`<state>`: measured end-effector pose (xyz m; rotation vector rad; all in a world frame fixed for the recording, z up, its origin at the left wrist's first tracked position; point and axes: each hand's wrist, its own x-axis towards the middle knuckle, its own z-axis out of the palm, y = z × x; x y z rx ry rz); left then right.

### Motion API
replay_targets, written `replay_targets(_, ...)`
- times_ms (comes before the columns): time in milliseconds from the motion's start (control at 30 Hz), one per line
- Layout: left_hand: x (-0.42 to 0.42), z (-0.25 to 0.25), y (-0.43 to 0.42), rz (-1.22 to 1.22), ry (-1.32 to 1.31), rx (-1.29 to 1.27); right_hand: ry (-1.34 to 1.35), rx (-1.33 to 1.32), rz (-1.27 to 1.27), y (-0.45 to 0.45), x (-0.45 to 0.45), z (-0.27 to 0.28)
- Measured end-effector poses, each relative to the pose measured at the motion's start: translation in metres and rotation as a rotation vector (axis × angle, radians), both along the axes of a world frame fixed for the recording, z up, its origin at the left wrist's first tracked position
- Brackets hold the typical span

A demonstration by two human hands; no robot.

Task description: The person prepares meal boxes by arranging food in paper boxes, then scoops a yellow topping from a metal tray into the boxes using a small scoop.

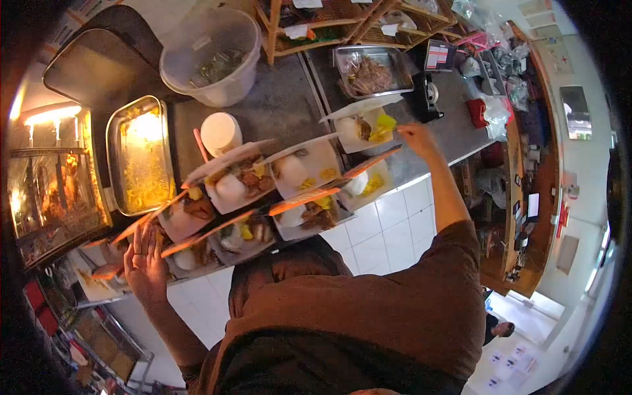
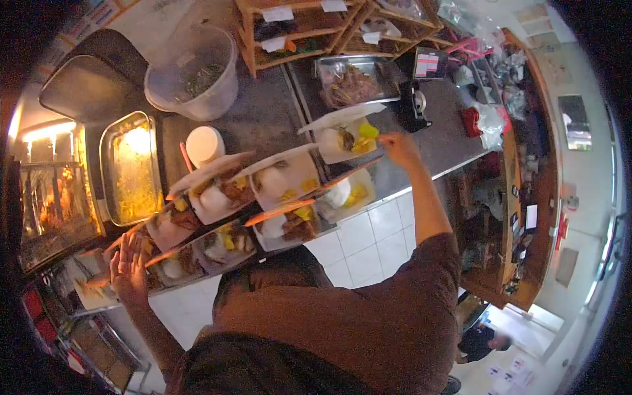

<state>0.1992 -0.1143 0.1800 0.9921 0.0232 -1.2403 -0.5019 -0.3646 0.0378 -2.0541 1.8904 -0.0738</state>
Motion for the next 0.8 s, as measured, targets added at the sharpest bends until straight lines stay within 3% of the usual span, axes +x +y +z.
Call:
replay_targets(33,-0.014,0.001,0.001,-0.017,-0.007,0.020,0.168,0.053,0.198,-0.001,-0.010,-0.021)
replay_targets(133,-0.044,-0.007,0.014,-0.074,-0.044,0.013,0.184,-0.004,0.370,0.001,0.009,0.010)
replay_targets(367,-0.075,-0.029,0.056,-0.071,-0.023,-0.031,0.219,-0.162,0.537,0.023,-0.008,0.014)
replay_targets(500,-0.083,-0.025,0.079,-0.012,0.009,-0.012,-0.400,-0.298,-0.061,0.033,0.002,0.038)
replay_targets(567,-0.095,-0.028,0.100,0.005,-0.005,-0.047,-0.711,-0.064,-0.360,0.041,0.026,0.067)
replay_targets(633,-0.107,-0.049,0.110,0.035,-0.024,-0.051,-1.224,0.182,-0.450,0.054,0.085,0.096)
replay_targets(733,-0.128,-0.074,0.125,0.037,0.144,-0.068,-1.320,0.390,-0.341,0.073,0.216,0.112)
replay_targets(767,-0.136,-0.079,0.123,-0.011,0.204,-0.068,-1.192,0.363,-0.310,0.081,0.276,0.131)
replay_targets(800,-0.143,-0.081,0.117,-0.068,0.267,-0.066,-1.022,0.403,0.030,0.067,0.312,0.113)
